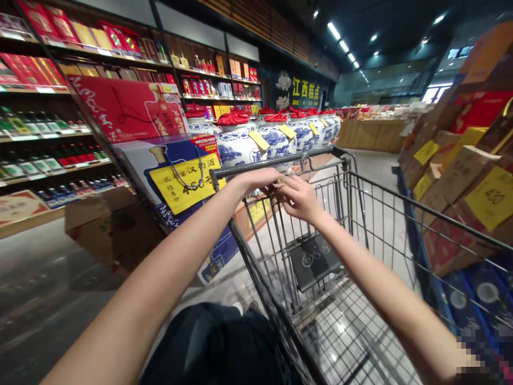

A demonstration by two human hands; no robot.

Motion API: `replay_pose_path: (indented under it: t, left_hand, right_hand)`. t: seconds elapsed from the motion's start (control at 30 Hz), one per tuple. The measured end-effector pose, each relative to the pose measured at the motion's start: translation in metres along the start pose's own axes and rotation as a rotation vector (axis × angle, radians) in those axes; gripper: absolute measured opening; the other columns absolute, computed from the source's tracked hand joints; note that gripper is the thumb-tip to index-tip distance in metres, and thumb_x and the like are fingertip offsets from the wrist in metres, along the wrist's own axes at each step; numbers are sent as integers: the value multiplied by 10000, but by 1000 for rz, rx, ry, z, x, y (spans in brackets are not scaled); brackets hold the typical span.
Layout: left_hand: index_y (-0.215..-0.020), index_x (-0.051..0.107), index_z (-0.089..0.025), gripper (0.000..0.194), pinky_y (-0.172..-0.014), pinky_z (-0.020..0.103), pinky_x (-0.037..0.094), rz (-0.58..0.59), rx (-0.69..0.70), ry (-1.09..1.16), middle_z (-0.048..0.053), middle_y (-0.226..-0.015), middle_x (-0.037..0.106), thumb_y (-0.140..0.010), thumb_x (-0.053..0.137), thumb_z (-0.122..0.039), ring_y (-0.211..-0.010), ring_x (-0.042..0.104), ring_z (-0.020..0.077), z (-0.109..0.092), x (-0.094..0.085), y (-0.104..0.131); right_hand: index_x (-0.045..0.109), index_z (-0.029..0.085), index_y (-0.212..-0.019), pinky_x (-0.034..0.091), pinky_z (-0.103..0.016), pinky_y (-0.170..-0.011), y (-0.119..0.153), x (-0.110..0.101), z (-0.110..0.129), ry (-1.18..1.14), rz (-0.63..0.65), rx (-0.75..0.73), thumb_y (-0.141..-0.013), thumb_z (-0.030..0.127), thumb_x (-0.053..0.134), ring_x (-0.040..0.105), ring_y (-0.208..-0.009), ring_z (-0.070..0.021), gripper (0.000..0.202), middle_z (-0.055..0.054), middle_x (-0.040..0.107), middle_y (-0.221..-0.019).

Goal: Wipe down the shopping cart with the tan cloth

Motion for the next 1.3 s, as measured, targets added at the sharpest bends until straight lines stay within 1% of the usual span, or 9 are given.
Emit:
replay_pose_path:
  t: [0.07, 0.17, 0.27, 0.37, 0.53, 0.63, 0.83, 1.07, 1.3]
  left_hand:
    - [-732, 591, -192, 95, -567, 234, 428, -9, -17, 38, 0, -698, 621, -729, 503, -228, -599, 525, 117, -1, -1, 3]
    - [-701, 573, -191, 90, -544, 219, 415, -12, -44, 58, -4, -657, 598, -650, 499, -197, -578, 505, 115, 0, -1, 8]
    - [-640, 526, -194, 36, -535, 226, 406, -67, -18, 6, -5, -624, 574, -615, 505, -207, -562, 479, 118, -3, -5, 9]
    - [-615, 537, -185, 135, -607, 251, 438, -205, 46, -247, 21, -674, 638, -717, 483, -256, -615, 538, 139, -15, -13, 10]
    - [-910, 725, -164, 458, -824, 357, 513, -409, -37, -813, 134, -1049, 774, -959, 292, -307, -970, 719, 290, -29, -15, 16]
    - [-1061, 729, -160, 527, -867, 397, 529, -473, -55, -944, 165, -1111, 772, -1008, 233, -331, -1058, 729, 336, -32, -12, 20]
    - [-1166, 712, -161, 450, -845, 411, 547, -506, -67, -1041, 169, -1101, 776, -998, 331, -331, -1062, 738, 361, -29, -9, 24]
    - [-1156, 710, -160, 525, -837, 425, 549, -534, -15, -1046, 170, -1101, 771, -1042, 233, -346, -1058, 735, 355, -33, -7, 23]
    - [-1186, 707, -150, 519, -870, 421, 539, -536, -51, -1054, 175, -1127, 767, -1037, 245, -333, -1079, 728, 351, -35, -8, 25]
  right_hand:
    - [714, 243, -1076, 548, -458, -955, 25, -6, 3, -33, -278, 203, -841, 110, 493, 617, -1095, -274, 349, -113, 702, -1149]
    - [710, 228, -1170, 504, -488, -1097, 50, 7, 24, -14, -450, 290, -910, 112, 463, 557, -1271, -288, 377, -138, 664, -1277]
    - [749, 248, -1098, 491, -475, -1125, 48, 21, 34, 23, -398, 173, -965, 169, 486, 535, -1320, -280, 305, -111, 672, -1301]
    - [777, 269, -1011, 515, -417, -1106, 44, 18, 16, 6, -297, 61, -988, 206, 523, 575, -1268, -244, 262, -76, 686, -1268]
    - [774, 224, -1132, 544, -441, -1086, 60, -12, -44, -9, -394, 247, -964, 147, 482, 602, -1250, -251, 345, -118, 631, -1283]
    - [748, 201, -1219, 547, -458, -1086, 73, -16, -44, 44, -532, 372, -948, 104, 432, 608, -1249, -253, 428, -141, 609, -1276]
    - [764, 252, -1006, 524, -434, -1113, 62, 9, -18, -28, -450, 305, -962, 172, 495, 577, -1269, -245, 284, -92, 645, -1287]
    - [735, 230, -1229, 436, -533, -1191, 64, -44, -122, -125, -603, 572, -893, 120, 462, 547, -1266, -260, 447, -108, 546, -1259]
    - [754, 282, -1146, 506, -491, -1128, 34, -17, -88, 17, -490, 414, -903, 111, 475, 557, -1227, -248, 408, -84, 617, -1250]
Point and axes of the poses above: each hand's wrist, its own y-axis away from the middle knuckle, its own x-axis out of the palm, z = x × y, the point moved 10 cm from there along -y, towards the middle knuckle
